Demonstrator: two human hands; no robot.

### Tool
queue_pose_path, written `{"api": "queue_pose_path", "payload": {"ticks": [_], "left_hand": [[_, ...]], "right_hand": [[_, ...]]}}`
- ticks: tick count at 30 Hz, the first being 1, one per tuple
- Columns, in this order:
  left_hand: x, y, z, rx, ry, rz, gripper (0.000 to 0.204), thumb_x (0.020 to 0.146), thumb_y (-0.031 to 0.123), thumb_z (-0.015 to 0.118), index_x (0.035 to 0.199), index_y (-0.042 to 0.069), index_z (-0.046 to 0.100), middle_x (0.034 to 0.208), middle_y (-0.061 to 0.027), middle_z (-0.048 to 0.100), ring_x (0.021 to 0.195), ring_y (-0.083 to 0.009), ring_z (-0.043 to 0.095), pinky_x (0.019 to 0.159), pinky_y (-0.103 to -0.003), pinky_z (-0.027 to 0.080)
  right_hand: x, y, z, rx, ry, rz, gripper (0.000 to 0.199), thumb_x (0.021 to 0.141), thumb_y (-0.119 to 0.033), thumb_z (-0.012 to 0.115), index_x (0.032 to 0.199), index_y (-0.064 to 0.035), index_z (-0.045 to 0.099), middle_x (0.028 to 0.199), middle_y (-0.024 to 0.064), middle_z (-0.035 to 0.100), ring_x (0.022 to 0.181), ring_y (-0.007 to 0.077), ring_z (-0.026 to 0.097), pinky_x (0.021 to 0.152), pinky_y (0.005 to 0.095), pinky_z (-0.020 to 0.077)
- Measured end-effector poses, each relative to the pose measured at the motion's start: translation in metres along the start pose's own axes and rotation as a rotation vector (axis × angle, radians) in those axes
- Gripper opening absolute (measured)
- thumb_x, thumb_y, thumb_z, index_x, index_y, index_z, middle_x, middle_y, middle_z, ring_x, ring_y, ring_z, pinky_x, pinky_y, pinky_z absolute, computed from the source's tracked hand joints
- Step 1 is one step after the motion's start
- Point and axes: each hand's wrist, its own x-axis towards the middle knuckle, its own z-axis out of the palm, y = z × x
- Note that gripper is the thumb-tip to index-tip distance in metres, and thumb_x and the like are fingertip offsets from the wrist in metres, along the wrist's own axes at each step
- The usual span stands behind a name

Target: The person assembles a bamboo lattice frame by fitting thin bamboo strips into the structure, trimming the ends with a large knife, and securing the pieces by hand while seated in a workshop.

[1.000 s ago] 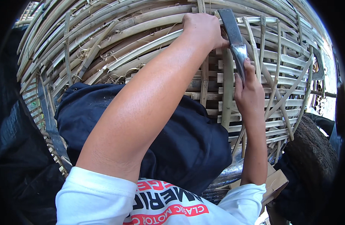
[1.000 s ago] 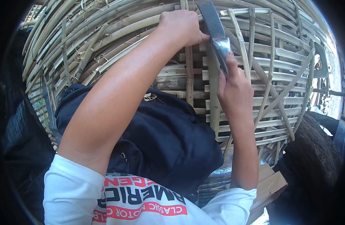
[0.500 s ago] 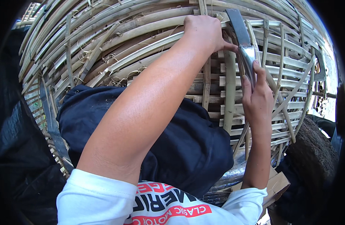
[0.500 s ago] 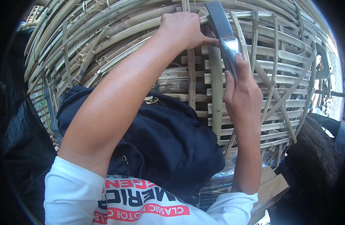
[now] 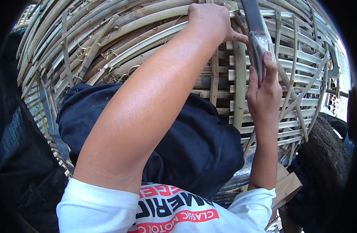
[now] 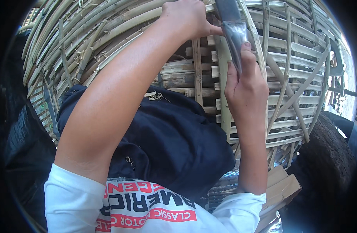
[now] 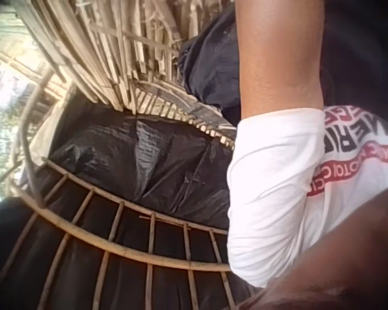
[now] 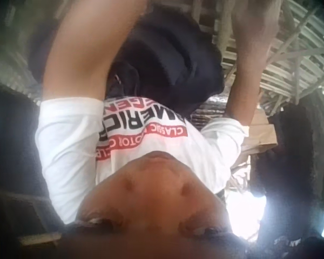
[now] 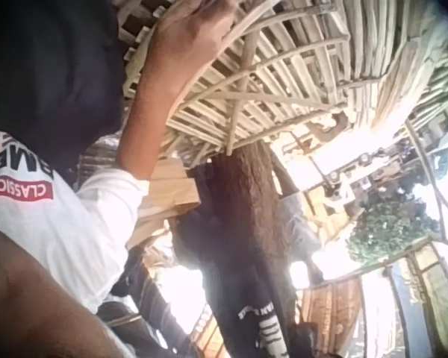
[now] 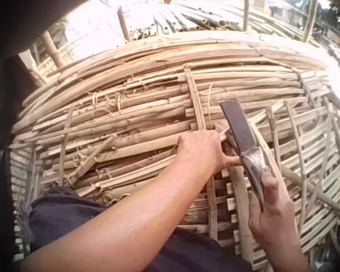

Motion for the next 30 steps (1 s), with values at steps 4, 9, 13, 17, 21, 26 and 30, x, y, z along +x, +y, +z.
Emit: {"api": "queue_pose_path", "payload": {"ticks": [4, 9, 13, 17, 21, 26, 30], "left_hand": [[-0.009, 0.005, -0.019, 0.008, -0.081, 0.063, 0.062, 0.086, 0.055, 0.061, 0.124, 0.007, 0.060, 0.108, -0.0111, 0.071, 0.101, -0.0249, 0.069, 0.082, -0.040, 0.054], [0.001, 0.001, -0.003, 0.047, -0.077, 0.009, 0.099, 0.055, 0.092, 0.059, 0.109, 0.010, 0.072, 0.105, -0.0048, 0.072, 0.095, -0.0188, 0.071, 0.080, -0.036, 0.054], [-0.007, 0.001, -0.009, 0.016, -0.018, 0.046, 0.101, 0.062, 0.088, 0.059, 0.111, 0.000, 0.066, 0.103, -0.0135, 0.071, 0.096, -0.0283, 0.070, 0.083, -0.041, 0.055], [-0.006, -0.024, 0.008, -0.047, 0.133, 0.070, 0.087, 0.062, 0.085, 0.063, 0.097, 0.006, 0.071, 0.102, -0.0096, 0.071, 0.094, -0.0276, 0.070, 0.079, -0.041, 0.055], [-0.012, -0.057, 0.008, -0.308, 0.099, 0.246, 0.061, 0.084, 0.061, 0.064, 0.096, 0.001, 0.064, 0.087, -0.0166, 0.069, 0.084, -0.0288, 0.068, 0.075, -0.040, 0.051], [-0.010, -0.064, 0.032, -0.695, -0.197, 0.191, 0.042, 0.099, 0.039, 0.055, 0.079, 0.001, 0.059, 0.062, -0.0053, 0.058, 0.061, -0.0153, 0.059, 0.056, -0.034, 0.044], [-0.006, -0.060, 0.043, -0.935, -0.239, 0.180, 0.047, 0.099, 0.042, 0.053, 0.075, 0.002, 0.057, 0.056, 0.0004, 0.046, 0.049, -0.0118, 0.046, 0.050, -0.034, 0.042]], "right_hand": [[-0.001, 0.000, -0.005, -0.077, -0.212, 0.114, 0.042, 0.092, -0.011, 0.059, 0.131, -0.0120, 0.044, 0.114, 0.0238, 0.063, 0.092, 0.0441, 0.065, 0.071, 0.0484, 0.0521], [-0.027, 0.002, 0.009, 0.098, 0.014, 0.114, 0.047, 0.091, -0.011, 0.060, 0.134, -0.0095, 0.040, 0.110, 0.0290, 0.063, 0.092, 0.0473, 0.065, 0.074, 0.0492, 0.0521], [-0.054, 0.003, 0.020, 0.174, 0.061, 0.266, 0.049, 0.090, -0.011, 0.061, 0.134, -0.0076, 0.040, 0.102, 0.0305, 0.064, 0.091, 0.0464, 0.066, 0.076, 0.0482, 0.0520], [-0.054, 0.020, 0.019, 0.234, 0.182, 0.201, 0.048, 0.089, -0.010, 0.062, 0.132, -0.0046, 0.041, 0.108, 0.0296, 0.064, 0.094, 0.0448, 0.066, 0.079, 0.0449, 0.0523], [-0.055, 0.035, 0.016, 0.283, 0.153, 0.285, 0.049, 0.089, -0.010, 0.063, 0.132, -0.0052, 0.041, 0.115, 0.0296, 0.061, 0.101, 0.0448, 0.064, 0.084, 0.0459, 0.0507], [-0.042, 0.039, 0.008, 0.255, 0.172, 0.184, 0.049, 0.089, -0.012, 0.063, 0.133, -0.0074, 0.042, 0.116, 0.0270, 0.062, 0.101, 0.0449, 0.064, 0.083, 0.0468, 0.0511], [-0.036, 0.049, 0.006, 0.286, 0.122, 0.173, 0.049, 0.088, -0.013, 0.066, 0.132, -0.0074, 0.045, 0.112, 0.0254, 0.065, 0.097, 0.0399, 0.067, 0.077, 0.0428, 0.0542]]}}
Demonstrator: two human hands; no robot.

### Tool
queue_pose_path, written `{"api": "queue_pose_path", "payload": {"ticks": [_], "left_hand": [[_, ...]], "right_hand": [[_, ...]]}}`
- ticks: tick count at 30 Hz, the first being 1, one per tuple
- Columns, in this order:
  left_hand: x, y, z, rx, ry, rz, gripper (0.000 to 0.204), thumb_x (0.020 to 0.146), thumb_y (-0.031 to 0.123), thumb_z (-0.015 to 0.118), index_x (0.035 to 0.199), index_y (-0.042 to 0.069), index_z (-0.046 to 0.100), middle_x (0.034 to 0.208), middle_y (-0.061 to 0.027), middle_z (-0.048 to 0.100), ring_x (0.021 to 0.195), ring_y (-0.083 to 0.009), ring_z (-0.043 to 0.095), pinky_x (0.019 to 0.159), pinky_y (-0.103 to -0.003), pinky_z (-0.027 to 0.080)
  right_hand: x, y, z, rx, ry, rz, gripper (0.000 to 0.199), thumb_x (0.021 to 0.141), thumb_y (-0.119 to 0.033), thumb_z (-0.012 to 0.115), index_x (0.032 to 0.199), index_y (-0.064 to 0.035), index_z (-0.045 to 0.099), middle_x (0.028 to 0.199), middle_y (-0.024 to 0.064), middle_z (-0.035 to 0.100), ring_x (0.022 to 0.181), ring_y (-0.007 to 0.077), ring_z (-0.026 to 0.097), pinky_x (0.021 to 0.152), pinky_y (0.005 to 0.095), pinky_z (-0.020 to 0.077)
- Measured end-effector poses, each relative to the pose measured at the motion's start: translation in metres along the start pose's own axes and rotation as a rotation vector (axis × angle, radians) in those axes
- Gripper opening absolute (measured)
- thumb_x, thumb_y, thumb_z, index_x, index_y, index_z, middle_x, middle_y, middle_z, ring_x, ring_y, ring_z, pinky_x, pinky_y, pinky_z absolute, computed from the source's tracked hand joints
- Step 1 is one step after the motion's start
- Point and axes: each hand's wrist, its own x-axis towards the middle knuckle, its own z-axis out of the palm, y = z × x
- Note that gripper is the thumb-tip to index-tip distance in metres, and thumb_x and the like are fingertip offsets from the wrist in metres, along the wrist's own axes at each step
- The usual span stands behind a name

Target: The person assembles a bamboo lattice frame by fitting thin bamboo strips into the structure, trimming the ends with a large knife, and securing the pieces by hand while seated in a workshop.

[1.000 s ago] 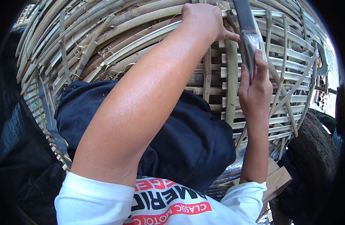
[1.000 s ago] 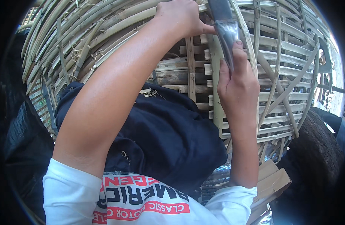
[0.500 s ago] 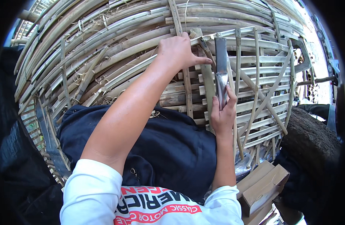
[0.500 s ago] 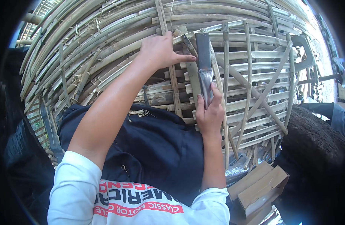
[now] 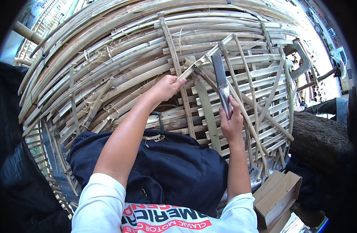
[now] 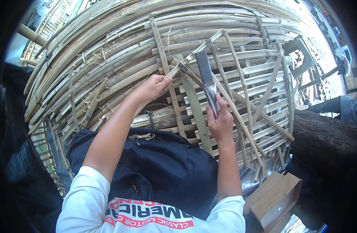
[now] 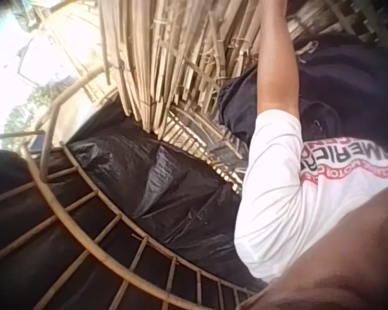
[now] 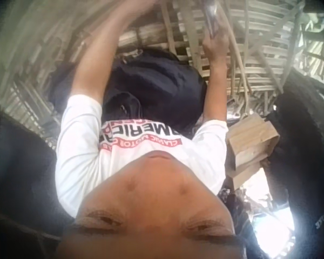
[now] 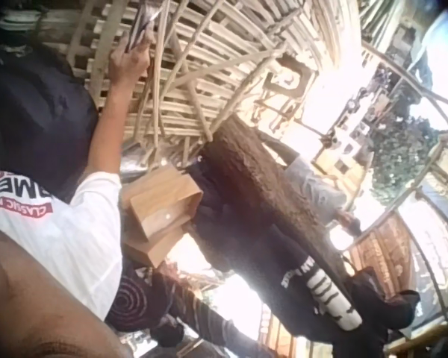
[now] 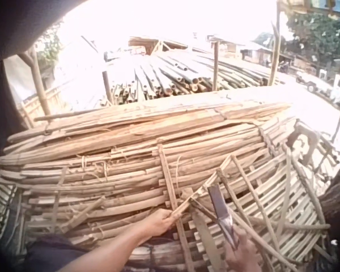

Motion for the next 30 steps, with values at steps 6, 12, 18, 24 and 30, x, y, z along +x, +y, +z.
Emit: {"api": "queue_pose_path", "payload": {"ticks": [6, 12, 18, 24, 30], "left_hand": [[-0.010, 0.025, -0.009, -0.165, -0.165, -0.261, 0.043, 0.102, 0.046, 0.047, 0.075, 0.012, 0.045, 0.057, 0.0066, 0.035, 0.045, -0.0051, 0.031, 0.040, -0.024, 0.027], [-0.004, 0.023, -0.001, -0.197, -0.136, -0.234, 0.045, 0.102, 0.048, 0.044, 0.076, 0.012, 0.045, 0.057, 0.0058, 0.036, 0.045, -0.0058, 0.031, 0.040, -0.024, 0.028], [0.002, 0.021, -0.002, -0.177, -0.137, -0.188, 0.049, 0.102, 0.051, 0.040, 0.075, 0.011, 0.046, 0.055, 0.0044, 0.038, 0.043, -0.0069, 0.034, 0.040, -0.025, 0.030], [0.006, 0.029, 0.003, -0.272, -0.101, -0.213, 0.049, 0.102, 0.051, 0.042, 0.074, 0.011, 0.045, 0.052, 0.0055, 0.035, 0.041, -0.0064, 0.030, 0.038, -0.025, 0.026], [0.006, 0.027, 0.000, -0.322, -0.119, -0.283, 0.049, 0.100, 0.054, 0.044, 0.076, 0.012, 0.046, 0.054, 0.0069, 0.034, 0.042, -0.0050, 0.028, 0.038, -0.024, 0.023]], "right_hand": [[0.004, -0.031, 0.007, -0.050, -0.040, -0.116, 0.051, 0.087, -0.010, 0.067, 0.134, -0.0086, 0.048, 0.107, 0.0243, 0.066, 0.091, 0.0412, 0.067, 0.073, 0.0434, 0.0546], [0.012, -0.036, 0.017, -0.093, -0.049, -0.070, 0.048, 0.087, -0.011, 0.064, 0.133, -0.0095, 0.049, 0.105, 0.0232, 0.066, 0.086, 0.0418, 0.067, 0.071, 0.0465, 0.0539], [0.014, -0.034, 0.022, -0.063, 0.003, -0.141, 0.047, 0.087, -0.010, 0.064, 0.133, -0.0103, 0.050, 0.104, 0.0231, 0.066, 0.084, 0.0415, 0.067, 0.069, 0.0467, 0.0540], [0.013, -0.042, 0.016, -0.081, 0.009, -0.117, 0.047, 0.089, -0.011, 0.063, 0.134, -0.0113, 0.049, 0.096, 0.0208, 0.066, 0.081, 0.0399, 0.067, 0.067, 0.0458, 0.0540], [0.018, -0.057, 0.014, -0.102, 0.073, -0.155, 0.045, 0.093, -0.016, 0.058, 0.137, -0.0125, 0.046, 0.100, 0.0224, 0.066, 0.084, 0.0414, 0.066, 0.068, 0.0489, 0.0508]]}}
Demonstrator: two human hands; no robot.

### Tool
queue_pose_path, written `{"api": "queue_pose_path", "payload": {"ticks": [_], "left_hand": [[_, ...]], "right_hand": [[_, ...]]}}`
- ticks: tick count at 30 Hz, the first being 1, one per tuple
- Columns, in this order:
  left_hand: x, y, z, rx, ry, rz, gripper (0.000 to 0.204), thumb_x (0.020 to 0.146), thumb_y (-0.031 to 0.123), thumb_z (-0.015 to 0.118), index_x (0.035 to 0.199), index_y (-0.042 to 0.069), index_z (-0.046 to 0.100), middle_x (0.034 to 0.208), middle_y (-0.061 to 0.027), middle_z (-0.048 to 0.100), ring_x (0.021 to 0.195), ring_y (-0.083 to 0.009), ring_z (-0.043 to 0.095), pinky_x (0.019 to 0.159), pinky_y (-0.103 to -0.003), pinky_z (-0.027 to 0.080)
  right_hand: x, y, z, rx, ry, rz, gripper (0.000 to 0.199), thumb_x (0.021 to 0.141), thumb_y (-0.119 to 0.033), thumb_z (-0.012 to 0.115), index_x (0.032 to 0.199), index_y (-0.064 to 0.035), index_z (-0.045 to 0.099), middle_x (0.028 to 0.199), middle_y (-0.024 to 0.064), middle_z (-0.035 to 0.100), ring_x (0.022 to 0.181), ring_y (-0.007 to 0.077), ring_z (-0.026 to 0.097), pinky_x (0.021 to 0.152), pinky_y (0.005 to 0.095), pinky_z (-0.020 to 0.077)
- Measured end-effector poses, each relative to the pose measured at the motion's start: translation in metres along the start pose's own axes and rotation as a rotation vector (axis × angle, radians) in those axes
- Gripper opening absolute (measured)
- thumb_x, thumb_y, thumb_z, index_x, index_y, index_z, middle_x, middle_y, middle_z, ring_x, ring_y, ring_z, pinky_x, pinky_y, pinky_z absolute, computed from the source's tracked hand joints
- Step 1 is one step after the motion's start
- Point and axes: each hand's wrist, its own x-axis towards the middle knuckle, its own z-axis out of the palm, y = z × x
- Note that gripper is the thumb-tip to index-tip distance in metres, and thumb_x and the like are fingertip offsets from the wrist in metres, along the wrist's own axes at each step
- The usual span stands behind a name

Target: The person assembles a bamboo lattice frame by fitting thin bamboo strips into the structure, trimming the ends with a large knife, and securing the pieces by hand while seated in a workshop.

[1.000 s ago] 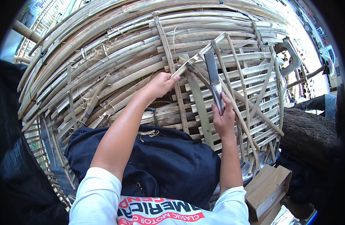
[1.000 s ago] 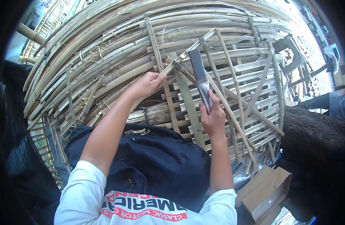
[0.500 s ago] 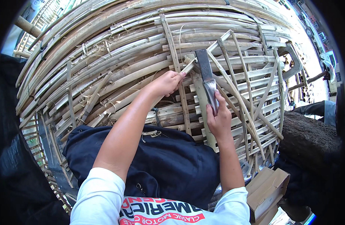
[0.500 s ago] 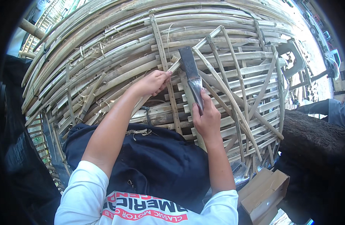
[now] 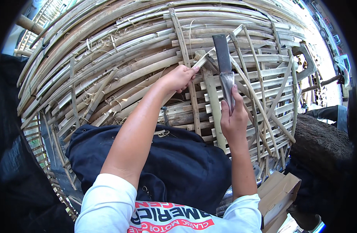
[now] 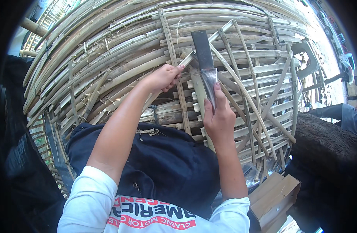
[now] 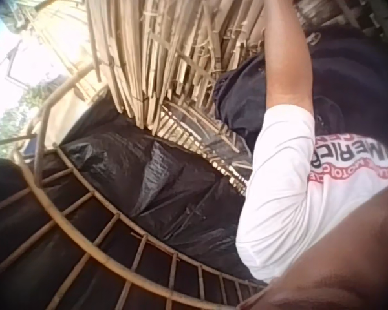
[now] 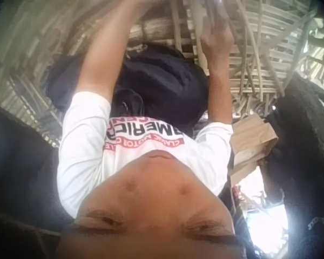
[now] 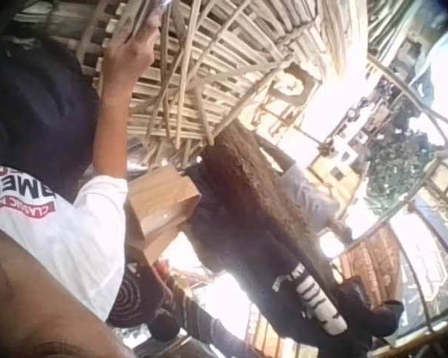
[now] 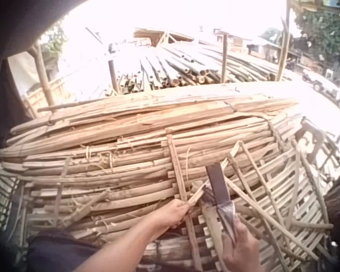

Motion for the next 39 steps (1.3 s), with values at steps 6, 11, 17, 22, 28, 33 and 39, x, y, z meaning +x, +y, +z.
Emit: {"api": "queue_pose_path", "payload": {"ticks": [6, 11, 17, 22, 28, 33, 39], "left_hand": [[-0.001, 0.000, 0.001, 0.043, 0.023, 0.013, 0.048, 0.100, 0.054, 0.044, 0.076, 0.012, 0.046, 0.054, 0.0072, 0.033, 0.043, -0.0053, 0.028, 0.038, -0.024, 0.023], [-0.002, 0.004, -0.002, 0.054, 0.010, -0.001, 0.048, 0.100, 0.053, 0.044, 0.076, 0.011, 0.047, 0.053, 0.0069, 0.034, 0.042, -0.0054, 0.027, 0.038, -0.024, 0.023], [0.005, 0.002, -0.001, 0.094, 0.037, 0.017, 0.049, 0.101, 0.051, 0.043, 0.078, 0.008, 0.051, 0.054, 0.0050, 0.038, 0.043, -0.0057, 0.030, 0.038, -0.024, 0.026], [0.001, -0.001, 0.000, 0.143, 0.029, 0.038, 0.049, 0.102, 0.049, 0.043, 0.080, 0.006, 0.053, 0.056, 0.0048, 0.039, 0.044, -0.0059, 0.032, 0.038, -0.024, 0.027], [0.004, 0.004, -0.001, 0.141, 0.047, 0.041, 0.050, 0.101, 0.051, 0.044, 0.079, 0.007, 0.052, 0.056, 0.0057, 0.036, 0.045, -0.0056, 0.030, 0.039, -0.023, 0.024], [0.002, 0.003, 0.000, 0.178, 0.074, 0.026, 0.050, 0.101, 0.049, 0.043, 0.078, 0.007, 0.053, 0.056, 0.0044, 0.039, 0.046, -0.0057, 0.032, 0.038, -0.023, 0.025], [0.002, 0.014, -0.001, 0.371, 0.161, 0.019, 0.049, 0.100, 0.046, 0.047, 0.089, 0.001, 0.060, 0.060, -0.0017, 0.052, 0.050, -0.0128, 0.051, 0.048, -0.030, 0.044]], "right_hand": [[0.006, 0.001, 0.000, -0.183, -0.303, 0.166, 0.051, 0.092, -0.012, 0.060, 0.139, -0.0098, 0.042, 0.105, 0.0223, 0.065, 0.085, 0.0419, 0.066, 0.067, 0.0479, 0.0526], [0.006, -0.001, 0.007, -0.231, -0.263, 0.101, 0.050, 0.092, -0.013, 0.059, 0.139, -0.0126, 0.041, 0.098, 0.0207, 0.065, 0.082, 0.0419, 0.065, 0.066, 0.0499, 0.0514], [0.005, 0.007, 0.015, -0.106, -0.082, 0.017, 0.042, 0.093, -0.015, 0.057, 0.133, -0.0130, 0.045, 0.099, 0.0230, 0.065, 0.085, 0.0440, 0.064, 0.068, 0.0505, 0.0508], [0.006, -0.010, 0.004, -0.054, 0.006, -0.028, 0.036, 0.094, -0.014, 0.055, 0.129, -0.0092, 0.044, 0.118, 0.0241, 0.063, 0.094, 0.0450, 0.065, 0.075, 0.0507, 0.0519], [0.005, -0.010, 0.006, -0.138, -0.178, 0.089, 0.039, 0.094, -0.015, 0.057, 0.132, -0.0110, 0.046, 0.120, 0.0236, 0.062, 0.093, 0.0440, 0.065, 0.076, 0.0488, 0.0518], [-0.004, 0.007, 0.008, -0.167, -0.243, 0.091, 0.042, 0.093, -0.010, 0.058, 0.132, -0.0052, 0.045, 0.122, 0.0266, 0.060, 0.098, 0.0440, 0.065, 0.080, 0.0474, 0.0525], [-0.035, 0.035, -0.002, 0.068, 0.005, 0.194, 0.043, 0.095, -0.010, 0.055, 0.134, -0.0006, 0.039, 0.123, 0.0285, 0.059, 0.094, 0.0409, 0.067, 0.080, 0.0436, 0.0519]]}}
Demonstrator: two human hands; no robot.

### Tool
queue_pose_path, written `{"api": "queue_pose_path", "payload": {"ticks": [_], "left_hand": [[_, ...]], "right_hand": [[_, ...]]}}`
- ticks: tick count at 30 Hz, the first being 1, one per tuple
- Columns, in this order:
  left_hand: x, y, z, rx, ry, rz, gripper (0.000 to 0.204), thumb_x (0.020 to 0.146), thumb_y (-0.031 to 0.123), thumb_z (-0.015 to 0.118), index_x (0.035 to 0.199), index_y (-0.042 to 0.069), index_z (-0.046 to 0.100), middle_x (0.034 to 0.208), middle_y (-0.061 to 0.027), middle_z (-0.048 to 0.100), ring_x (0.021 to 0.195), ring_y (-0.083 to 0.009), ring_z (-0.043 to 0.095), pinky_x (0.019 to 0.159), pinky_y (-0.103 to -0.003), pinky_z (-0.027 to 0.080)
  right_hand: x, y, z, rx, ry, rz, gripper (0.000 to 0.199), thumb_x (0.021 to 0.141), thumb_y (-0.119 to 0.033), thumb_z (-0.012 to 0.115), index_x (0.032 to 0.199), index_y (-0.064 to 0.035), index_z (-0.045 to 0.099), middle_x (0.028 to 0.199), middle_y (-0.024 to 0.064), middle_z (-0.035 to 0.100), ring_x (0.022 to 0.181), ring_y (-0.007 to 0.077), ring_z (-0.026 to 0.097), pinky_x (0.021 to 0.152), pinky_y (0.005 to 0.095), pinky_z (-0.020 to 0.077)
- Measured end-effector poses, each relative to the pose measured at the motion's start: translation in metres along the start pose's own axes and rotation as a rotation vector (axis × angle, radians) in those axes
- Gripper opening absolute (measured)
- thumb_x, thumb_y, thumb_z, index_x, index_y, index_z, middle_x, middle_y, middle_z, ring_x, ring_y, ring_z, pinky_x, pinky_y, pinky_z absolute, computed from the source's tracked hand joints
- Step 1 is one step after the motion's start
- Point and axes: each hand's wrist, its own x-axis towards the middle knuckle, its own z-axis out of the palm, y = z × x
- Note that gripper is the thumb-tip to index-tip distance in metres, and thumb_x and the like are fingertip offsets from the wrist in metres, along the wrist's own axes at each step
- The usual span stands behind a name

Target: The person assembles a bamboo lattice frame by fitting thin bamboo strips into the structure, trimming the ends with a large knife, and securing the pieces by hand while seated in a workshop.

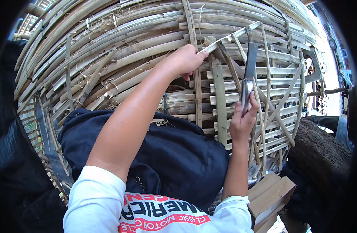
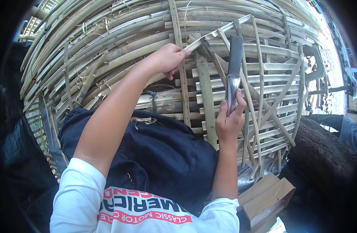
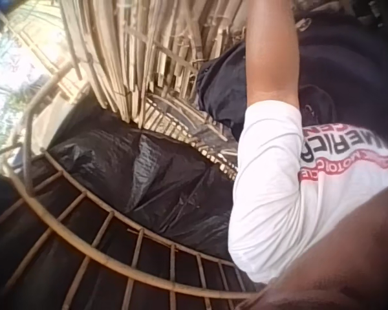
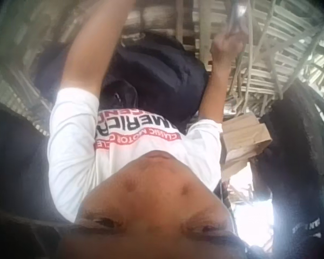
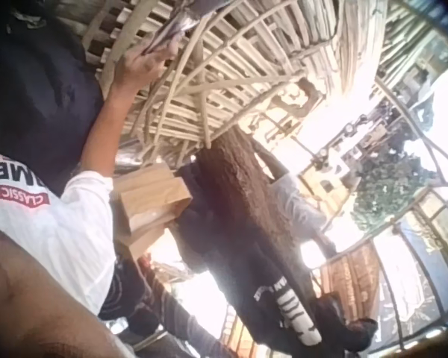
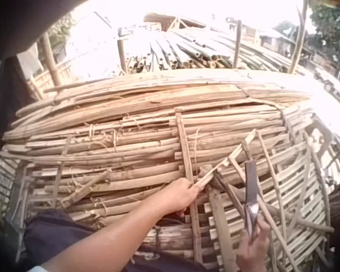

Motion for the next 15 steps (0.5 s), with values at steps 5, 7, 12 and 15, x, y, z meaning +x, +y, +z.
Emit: {"api": "queue_pose_path", "payload": {"ticks": [5, 7, 12, 15], "left_hand": [[-0.019, 0.023, 0.017, 0.274, 0.417, 0.083, 0.059, 0.087, 0.054, 0.058, 0.099, -0.003, 0.068, 0.095, -0.0263, 0.069, 0.097, -0.0389, 0.068, 0.086, -0.048, 0.053], [-0.023, 0.038, 0.029, 0.403, 0.468, 0.022, 0.079, 0.077, 0.072, 0.061, 0.099, -0.003, 0.068, 0.098, -0.0223, 0.070, 0.097, -0.0365, 0.068, 0.082, -0.046, 0.054], [-0.016, 0.052, 0.034, 0.535, 0.432, -0.107, 0.099, 0.059, 0.091, 0.056, 0.094, 0.000, 0.072, 0.092, -0.0156, 0.072, 0.090, -0.0279, 0.071, 0.073, -0.040, 0.055], [-0.013, 0.052, 0.032, 0.544, 0.379, -0.149, 0.105, 0.054, 0.096, 0.053, 0.094, 0.001, 0.072, 0.090, -0.0131, 0.072, 0.088, -0.0255, 0.072, 0.070, -0.039, 0.055]], "right_hand": [[0.000, 0.005, 0.000, 0.225, 0.019, 0.236, 0.046, 0.096, -0.013, 0.054, 0.136, 0.0007, 0.036, 0.091, 0.0191, 0.066, 0.070, 0.0181, 0.061, 0.069, 0.0312, 0.0484], [0.001, 0.016, 0.002, 0.217, 0.040, 0.171, 0.046, 0.097, -0.013, 0.054, 0.138, -0.0029, 0.035, 0.083, 0.0116, 0.061, 0.060, 0.0123, 0.055, 0.057, 0.0267, 0.0439], [0.006, 0.017, 0.003, 0.217, -0.006, 0.078, 0.048, 0.098, -0.014, 0.055, 0.141, -0.0079, 0.035, 0.076, 0.0039, 0.058, 0.051, 0.0066, 0.049, 0.047, 0.0224, 0.0396], [0.008, 0.022, 0.000, 0.215, -0.043, 0.066, 0.047, 0.097, -0.013, 0.055, 0.140, -0.0080, 0.035, 0.076, 0.0033, 0.058, 0.052, 0.0061, 0.048, 0.047, 0.0214, 0.0390]]}}
